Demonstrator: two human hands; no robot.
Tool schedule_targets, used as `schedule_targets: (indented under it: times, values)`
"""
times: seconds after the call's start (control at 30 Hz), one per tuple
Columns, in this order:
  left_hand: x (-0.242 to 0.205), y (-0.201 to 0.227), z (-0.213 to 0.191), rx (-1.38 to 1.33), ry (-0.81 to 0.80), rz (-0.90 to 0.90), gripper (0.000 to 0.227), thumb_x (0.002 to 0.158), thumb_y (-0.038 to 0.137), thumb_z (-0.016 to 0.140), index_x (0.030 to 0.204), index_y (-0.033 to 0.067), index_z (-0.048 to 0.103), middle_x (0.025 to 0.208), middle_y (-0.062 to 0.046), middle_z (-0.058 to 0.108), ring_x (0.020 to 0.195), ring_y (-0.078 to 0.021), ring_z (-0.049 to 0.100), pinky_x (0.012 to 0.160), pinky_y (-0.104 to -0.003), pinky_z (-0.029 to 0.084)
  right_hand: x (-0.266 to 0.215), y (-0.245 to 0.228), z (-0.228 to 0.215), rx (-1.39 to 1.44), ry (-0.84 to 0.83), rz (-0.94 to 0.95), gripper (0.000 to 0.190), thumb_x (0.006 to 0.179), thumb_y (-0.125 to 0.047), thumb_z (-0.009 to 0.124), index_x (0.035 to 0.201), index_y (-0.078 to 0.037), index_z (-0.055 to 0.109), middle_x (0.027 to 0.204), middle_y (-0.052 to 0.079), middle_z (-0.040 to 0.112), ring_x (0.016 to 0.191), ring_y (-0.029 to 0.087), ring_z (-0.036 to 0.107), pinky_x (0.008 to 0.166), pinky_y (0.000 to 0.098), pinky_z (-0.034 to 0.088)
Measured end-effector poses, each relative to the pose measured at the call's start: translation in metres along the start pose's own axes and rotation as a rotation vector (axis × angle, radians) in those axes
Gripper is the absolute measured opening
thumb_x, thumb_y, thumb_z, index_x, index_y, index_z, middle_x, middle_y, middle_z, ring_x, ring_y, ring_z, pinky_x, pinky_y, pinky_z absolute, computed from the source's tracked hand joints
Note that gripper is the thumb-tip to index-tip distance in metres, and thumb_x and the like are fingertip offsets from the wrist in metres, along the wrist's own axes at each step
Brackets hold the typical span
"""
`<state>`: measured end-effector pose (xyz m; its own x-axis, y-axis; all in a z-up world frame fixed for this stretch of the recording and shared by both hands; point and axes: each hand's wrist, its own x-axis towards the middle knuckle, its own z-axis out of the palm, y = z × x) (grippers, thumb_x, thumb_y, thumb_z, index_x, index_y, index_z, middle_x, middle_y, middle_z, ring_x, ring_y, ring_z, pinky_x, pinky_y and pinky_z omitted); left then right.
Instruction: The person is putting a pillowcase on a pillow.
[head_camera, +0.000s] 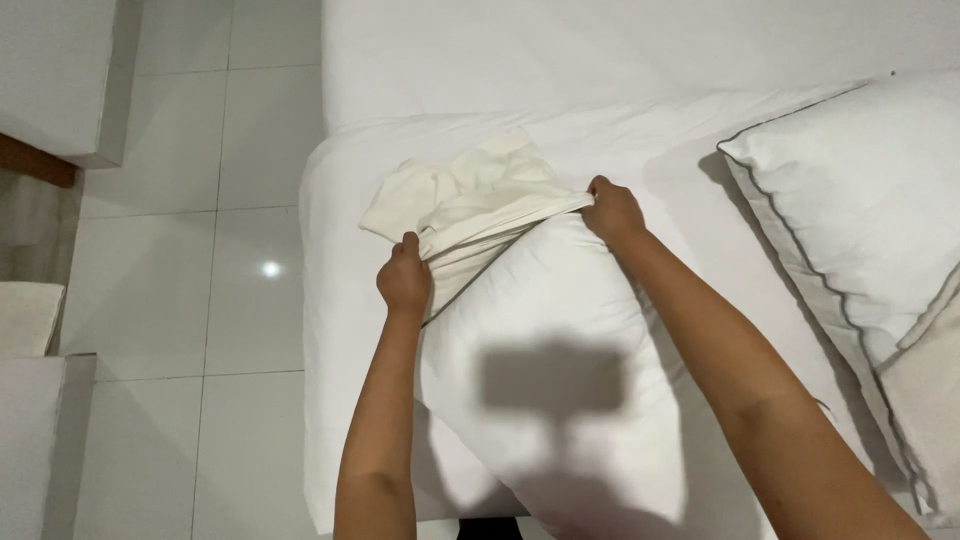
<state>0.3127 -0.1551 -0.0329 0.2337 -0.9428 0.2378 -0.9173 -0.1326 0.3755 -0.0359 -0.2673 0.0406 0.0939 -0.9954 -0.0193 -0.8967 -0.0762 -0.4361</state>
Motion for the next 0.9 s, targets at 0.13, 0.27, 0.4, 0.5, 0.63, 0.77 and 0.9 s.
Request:
schedule_targets:
  times: [0.13, 0.27, 0.4, 0.5, 0.63, 0.77, 0.9]
  values:
    - [0.006, -0.025, -0.01, -0.051, 0.06, -0.124, 0.018, 0.094, 0.004, 0.067, 0.111, 0.0101, 0.065, 0.094, -0.009, 0.07, 0.076, -0.0291, 0.068, 0.061, -0.042, 0.052, -0.026, -0.018, -0.022, 0.17, 0.042, 0.028, 0.021, 0.092, -0.006, 0.06, 0.112, 0.0, 0.063, 0.091, 0.023, 0.072, 0.081, 0.036, 0.07, 0.076, 0.0429, 0.055]
    - [0.002, 0.005, -0.051, -0.252, 0.105, -0.039, 0.01, 0.096, 0.007, 0.068, 0.105, 0.012, 0.069, 0.102, -0.008, 0.071, 0.096, -0.0305, 0.067, 0.08, -0.042, 0.054, -0.039, -0.023, -0.015, 0.414, 0.109, -0.001, 0.024, 0.094, -0.003, 0.055, 0.115, 0.0, 0.065, 0.094, 0.017, 0.074, 0.079, 0.025, 0.069, 0.073, 0.0361, 0.054]
    - [-0.005, 0.111, -0.105, -0.625, -0.052, 0.296, 0.039, 0.084, 0.022, 0.078, 0.116, 0.0048, 0.064, 0.116, -0.016, 0.065, 0.108, -0.0365, 0.063, 0.089, -0.046, 0.05, -0.057, -0.068, -0.037, 0.559, 0.076, -0.081, 0.023, 0.094, -0.01, 0.061, 0.112, -0.001, 0.071, 0.091, 0.01, 0.075, 0.078, 0.014, 0.067, 0.071, 0.0315, 0.054]
    - [-0.004, 0.162, -0.104, -0.68, -0.009, 0.352, 0.041, 0.085, 0.026, 0.081, 0.114, 0.0052, 0.061, 0.112, -0.015, 0.066, 0.102, -0.0363, 0.065, 0.084, -0.046, 0.051, -0.079, -0.107, -0.076, 0.477, -0.023, -0.003, 0.019, 0.093, -0.015, 0.065, 0.102, -0.001, 0.074, 0.082, 0.01, 0.074, 0.071, 0.014, 0.064, 0.066, 0.032, 0.052]
    - [-0.001, 0.191, -0.111, -0.496, -0.031, 0.2, 0.027, 0.083, 0.009, 0.072, 0.108, 0.0077, 0.061, 0.101, -0.009, 0.072, 0.096, -0.0324, 0.07, 0.079, -0.048, 0.05, -0.108, -0.122, -0.114, 0.324, -0.072, 0.09, 0.022, 0.093, -0.019, 0.069, 0.089, 0.002, 0.075, 0.071, 0.013, 0.07, 0.063, 0.016, 0.06, 0.061, 0.0348, 0.049]
    - [0.005, 0.142, -0.102, -0.317, 0.147, 0.231, 0.046, 0.074, -0.005, 0.07, 0.119, 0.003, 0.059, 0.107, -0.016, 0.066, 0.096, -0.0374, 0.065, 0.077, -0.049, 0.05, -0.124, -0.079, -0.136, 0.369, 0.017, 0.096, 0.02, 0.093, -0.017, 0.067, 0.09, 0.001, 0.075, 0.072, 0.011, 0.07, 0.063, 0.015, 0.061, 0.06, 0.0342, 0.05]
    - [-0.017, 0.064, -0.094, -0.23, 0.099, -0.066, 0.037, 0.074, 0.001, 0.076, 0.106, 0.0099, 0.06, 0.103, -0.011, 0.066, 0.094, -0.0362, 0.066, 0.072, -0.05, 0.05, -0.132, -0.027, -0.163, 0.445, 0.144, 0.108, 0.016, 0.09, -0.014, 0.067, 0.099, -0.003, 0.075, 0.08, 0.01, 0.073, 0.068, 0.015, 0.066, 0.063, 0.0332, 0.053]
